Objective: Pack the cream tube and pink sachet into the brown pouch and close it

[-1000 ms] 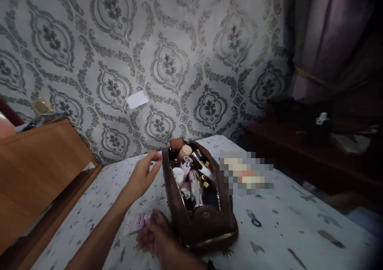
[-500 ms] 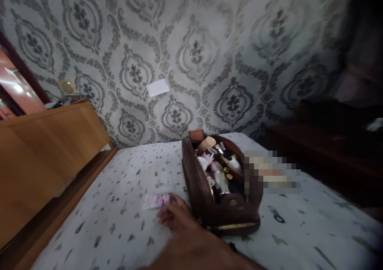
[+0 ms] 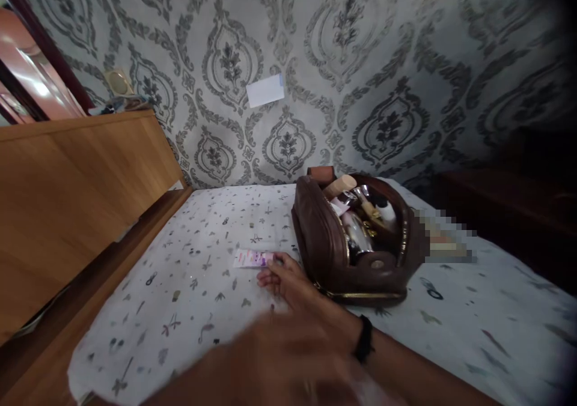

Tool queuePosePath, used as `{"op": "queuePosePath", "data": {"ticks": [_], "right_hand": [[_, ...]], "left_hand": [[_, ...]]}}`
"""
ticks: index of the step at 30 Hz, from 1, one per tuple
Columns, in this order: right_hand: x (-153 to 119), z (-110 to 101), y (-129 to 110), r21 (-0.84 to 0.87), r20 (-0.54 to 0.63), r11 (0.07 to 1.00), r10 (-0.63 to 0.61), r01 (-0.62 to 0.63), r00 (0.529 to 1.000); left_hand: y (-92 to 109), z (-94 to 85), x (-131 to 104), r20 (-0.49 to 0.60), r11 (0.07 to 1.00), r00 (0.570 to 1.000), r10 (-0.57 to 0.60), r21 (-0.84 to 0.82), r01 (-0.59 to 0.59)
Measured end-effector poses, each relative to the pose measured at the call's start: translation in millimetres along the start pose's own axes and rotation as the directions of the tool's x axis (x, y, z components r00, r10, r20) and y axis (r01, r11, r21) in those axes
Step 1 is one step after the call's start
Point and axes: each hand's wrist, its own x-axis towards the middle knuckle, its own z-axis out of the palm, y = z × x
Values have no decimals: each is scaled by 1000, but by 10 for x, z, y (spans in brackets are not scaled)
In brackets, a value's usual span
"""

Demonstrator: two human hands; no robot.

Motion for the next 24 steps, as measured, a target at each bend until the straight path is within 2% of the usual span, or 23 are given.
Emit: {"op": "queuePosePath", "data": {"ticks": [3, 4, 6, 8, 10, 17, 21, 24], "right_hand": [[-24, 21, -7, 7, 19, 999, -48, 48, 999], [-38, 30, -14, 1, 35, 998, -56, 56, 998], [-70, 50, -31, -27, 75, 997, -68, 70, 995], [-98, 64, -45, -54, 97, 994, -85, 90, 992], [-114, 69, -54, -61, 98, 993, -95, 102, 991], [-97, 62, -49, -29, 82, 991, -128, 131, 988], [-99, 72, -30, -36, 86, 984, -170, 174, 982], [-105, 69, -17, -29, 68, 978, -206, 208, 976]], "left_hand": [[-412, -191, 536, -132, 999, 990, -50, -27, 47], [-572, -225, 656, -244, 993, 962, -120, -48, 112], [-873, -250, 789, -337, 971, 911, -239, -71, 229], [-1102, -235, 810, -307, 944, 894, -328, -127, 303], [-1232, -207, 779, -250, 930, 905, -344, -225, 291], [-1253, -152, 741, -128, 840, 924, -361, -474, 263], [-1243, -137, 767, -218, 693, 900, -376, -712, 117], [-1232, -141, 783, -304, 679, 881, -362, -733, 26]]}}
